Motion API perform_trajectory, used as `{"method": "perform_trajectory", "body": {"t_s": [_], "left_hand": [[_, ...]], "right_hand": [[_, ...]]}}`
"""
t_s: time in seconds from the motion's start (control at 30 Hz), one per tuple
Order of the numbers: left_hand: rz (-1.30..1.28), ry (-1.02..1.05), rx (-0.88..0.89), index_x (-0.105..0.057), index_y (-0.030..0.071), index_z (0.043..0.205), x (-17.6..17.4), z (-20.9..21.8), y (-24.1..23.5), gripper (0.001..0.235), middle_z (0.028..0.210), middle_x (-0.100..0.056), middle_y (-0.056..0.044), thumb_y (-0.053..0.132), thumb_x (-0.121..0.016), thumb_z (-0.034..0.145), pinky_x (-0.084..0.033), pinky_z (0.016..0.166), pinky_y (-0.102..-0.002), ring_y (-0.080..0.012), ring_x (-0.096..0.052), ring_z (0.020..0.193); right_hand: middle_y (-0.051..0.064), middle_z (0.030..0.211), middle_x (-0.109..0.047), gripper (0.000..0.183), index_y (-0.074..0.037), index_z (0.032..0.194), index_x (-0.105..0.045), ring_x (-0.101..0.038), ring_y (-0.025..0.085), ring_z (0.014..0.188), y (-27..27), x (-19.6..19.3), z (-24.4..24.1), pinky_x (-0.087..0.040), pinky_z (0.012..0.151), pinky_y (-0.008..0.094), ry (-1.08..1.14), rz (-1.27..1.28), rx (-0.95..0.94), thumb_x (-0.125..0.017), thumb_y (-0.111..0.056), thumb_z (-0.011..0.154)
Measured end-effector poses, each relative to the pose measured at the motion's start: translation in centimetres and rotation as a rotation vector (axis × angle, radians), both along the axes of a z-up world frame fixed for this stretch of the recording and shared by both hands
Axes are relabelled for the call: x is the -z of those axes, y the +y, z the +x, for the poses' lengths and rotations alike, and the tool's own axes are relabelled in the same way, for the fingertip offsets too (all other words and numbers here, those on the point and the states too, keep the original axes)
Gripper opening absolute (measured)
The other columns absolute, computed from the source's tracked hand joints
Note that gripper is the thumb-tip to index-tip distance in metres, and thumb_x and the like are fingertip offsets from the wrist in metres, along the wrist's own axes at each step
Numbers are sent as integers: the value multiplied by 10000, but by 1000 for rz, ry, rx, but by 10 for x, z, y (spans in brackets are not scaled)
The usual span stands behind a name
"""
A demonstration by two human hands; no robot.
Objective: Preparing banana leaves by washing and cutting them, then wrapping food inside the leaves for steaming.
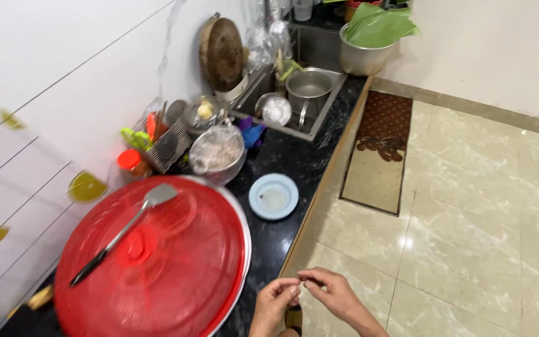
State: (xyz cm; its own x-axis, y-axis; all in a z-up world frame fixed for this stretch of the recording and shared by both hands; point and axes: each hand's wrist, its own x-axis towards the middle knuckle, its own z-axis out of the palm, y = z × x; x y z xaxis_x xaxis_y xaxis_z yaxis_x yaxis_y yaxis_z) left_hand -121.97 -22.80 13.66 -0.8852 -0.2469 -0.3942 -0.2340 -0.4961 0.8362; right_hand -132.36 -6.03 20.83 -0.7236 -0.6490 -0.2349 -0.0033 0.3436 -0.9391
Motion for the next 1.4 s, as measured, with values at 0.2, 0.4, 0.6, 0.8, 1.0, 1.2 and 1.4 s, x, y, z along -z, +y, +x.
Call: {"method": "perform_trajectory", "body": {"t_s": [0.2, 0.4, 0.6, 0.8, 1.0, 1.2, 1.4], "left_hand": [[0, -4, 167, -744, -8, 1030, -27, -143, -8, 202, 770, -712, -63, 168, -698, 939, -506, 614, -260, -113, -622, 638], [-114, 21, 238, -730, 1, 969, -52, -268, -16, 186, 776, -715, -51, 186, -721, 948, -513, 645, -243, -97, -627, 667], [-265, 8, 68, -800, -4, 999, 4, -392, -21, 190, 824, -739, -19, 152, -726, 918, -527, 677, -241, -85, -633, 719], [-717, 4, -189, -811, 60, 1030, -33, -541, -9, 195, 842, -752, -30, 166, -706, 905, -529, 659, -258, -111, -678, 718], [-910, -127, -285, -811, 70, 1025, -18, -627, -17, 207, 831, -743, -88, 204, -721, 896, -528, 662, -297, -174, -684, 712], [-873, -182, -321, -792, 90, 1061, 13, -701, -50, 232, 872, -768, -91, 242, -696, 915, -550, 697, -314, -202, -721, 729], [-1695, -272, -457, -701, 233, 1306, -21, -802, -134, 596, 926, -765, -117, 377, -665, 729, -535, 695, -316, -200, -720, 788]], "right_hand": [[57, 1082, -798, 296, -72, 1202, -746, -759, 156, 983, 16, -6, -112, -592, 834, 304, 72, -97, 136, -681, -153, 925], [82, 1101, -810, 311, -50, 1221, -735, -766, 173, 973, 29, 18, -216, -598, 857, 301, -61, -132, 268, -657, -115, 928], [77, 1123, -793, 312, -43, 1228, -728, -763, 155, 1002, 45, 28, -367, -590, 890, 291, -38, -84, 174, -641, -114, 936], [79, 1117, -793, 323, -38, 1248, -714, -744, 150, 993, 83, 29, -538, -578, 872, 293, -84, -83, 47, -612, -129, 956], [66, 1089, -813, 318, -44, 1233, -721, -752, 133, 969, 62, 27, -631, -577, 856, 276, -123, 35, -63, -628, -158, 952], [48, 1047, -823, 306, -54, 1205, -744, -752, 131, 929, 48, 32, -716, -585, 829, 271, -34, 53, -81, -665, -175, 935], [39, 1011, -806, 263, -124, 1177, -774, -759, 156, 836, 74, -19, -875, -590, 756, 278, 342, 107, 244, -710, -133, 922]]}}
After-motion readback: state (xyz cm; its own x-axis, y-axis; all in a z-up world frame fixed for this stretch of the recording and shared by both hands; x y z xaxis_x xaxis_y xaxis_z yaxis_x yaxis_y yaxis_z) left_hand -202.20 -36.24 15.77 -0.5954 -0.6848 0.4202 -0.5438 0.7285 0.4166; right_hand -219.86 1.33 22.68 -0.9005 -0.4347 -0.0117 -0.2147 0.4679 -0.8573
